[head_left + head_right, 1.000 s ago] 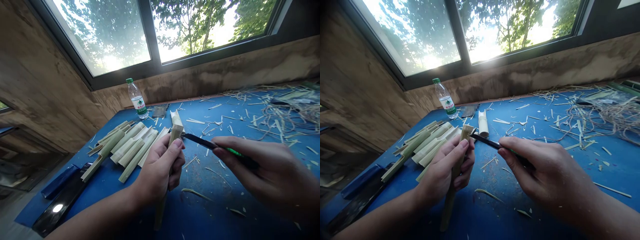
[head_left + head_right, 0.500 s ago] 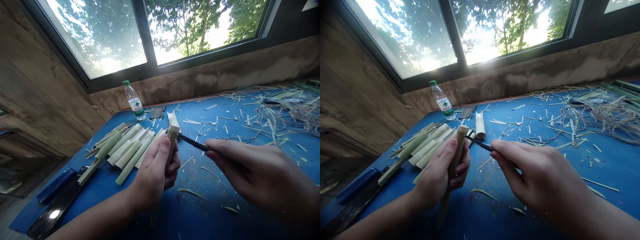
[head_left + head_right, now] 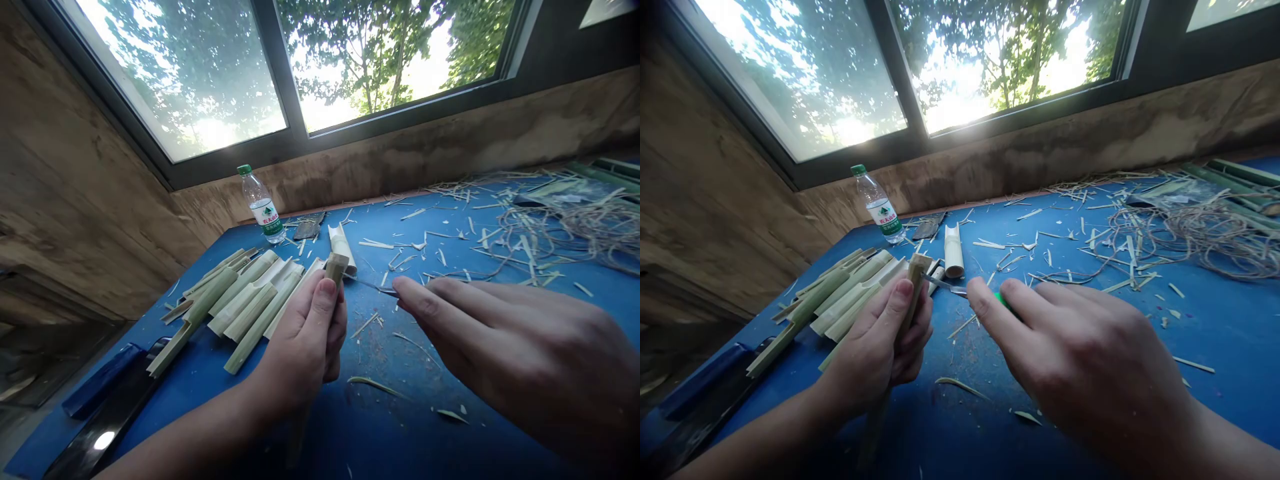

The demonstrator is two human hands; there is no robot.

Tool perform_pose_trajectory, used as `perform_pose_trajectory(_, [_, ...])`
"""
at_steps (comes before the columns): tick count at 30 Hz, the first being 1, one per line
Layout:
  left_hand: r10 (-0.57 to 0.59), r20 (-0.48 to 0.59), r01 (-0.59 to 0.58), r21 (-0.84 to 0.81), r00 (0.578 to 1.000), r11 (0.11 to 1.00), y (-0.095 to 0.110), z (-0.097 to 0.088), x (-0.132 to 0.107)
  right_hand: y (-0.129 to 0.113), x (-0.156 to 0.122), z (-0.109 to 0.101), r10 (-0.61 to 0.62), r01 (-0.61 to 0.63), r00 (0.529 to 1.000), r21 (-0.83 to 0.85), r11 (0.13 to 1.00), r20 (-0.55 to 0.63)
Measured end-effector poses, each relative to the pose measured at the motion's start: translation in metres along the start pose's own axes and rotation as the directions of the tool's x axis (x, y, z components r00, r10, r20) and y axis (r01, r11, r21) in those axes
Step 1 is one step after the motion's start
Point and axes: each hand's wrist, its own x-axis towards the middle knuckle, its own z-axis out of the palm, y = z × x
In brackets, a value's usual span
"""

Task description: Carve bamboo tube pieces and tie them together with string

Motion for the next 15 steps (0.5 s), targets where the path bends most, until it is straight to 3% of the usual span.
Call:
perform_pose_trajectory(3, [-0.035, 0.01, 0.035, -0.021, 0.999, 0.999, 0.004, -0.002, 0.001, -0.005, 0.002, -0.007, -0.082, 0.084, 0.996, -0.124, 0.989, 0.02])
perform_pose_trajectory(6, [-0.077, 0.027, 0.078, -0.02, 0.997, 0.997, 0.007, -0.006, 0.002, -0.009, 0.003, -0.007, -0.087, 0.087, 0.996, -0.147, 0.985, 0.005])
perform_pose_trajectory(8, [-0.087, 0.036, 0.087, 0.001, 0.996, 0.996, 0.008, -0.008, 0.002, -0.009, 0.005, -0.003, -0.001, 0.001, 1.0, -0.025, 1.0, -0.007])
perform_pose_trajectory(10, [-0.045, 0.026, 0.044, 0.03, 0.999, 0.999, 0.007, -0.008, 0.002, -0.01, 0.008, 0.003, 0.209, -0.215, 0.977, 0.268, 0.939, 0.048])
perform_pose_trajectory(11, [-0.006, 0.019, 0.005, 0.05, 1.0, 0.999, 0.005, -0.008, 0.001, -0.01, 0.011, 0.005, 0.329, -0.361, 0.932, 0.449, 0.818, 0.151])
perform_pose_trajectory(12, [0.036, 0.008, -0.037, 0.076, 0.999, 0.996, 0.004, -0.007, 0.0, -0.011, 0.013, 0.007, 0.41, -0.511, 0.858, 0.602, 0.613, 0.31])
perform_pose_trajectory(13, [0.078, -0.004, -0.077, 0.106, 0.997, 0.991, 0.002, -0.007, -0.001, -0.011, 0.015, 0.009, 0.418, -0.639, 0.761, 0.685, 0.35, 0.496])
perform_pose_trajectory(14, [0.119, -0.016, -0.116, 0.138, 0.993, 0.984, 0.001, -0.006, -0.002, -0.012, 0.017, 0.01, 0.349, -0.725, 0.664, 0.684, 0.084, 0.661])
perform_pose_trajectory(15, [0.155, -0.027, -0.149, 0.167, 0.987, 0.975, 0.0, -0.006, -0.003, -0.013, 0.018, 0.011, 0.24, -0.77, 0.588, 0.626, -0.126, 0.772])
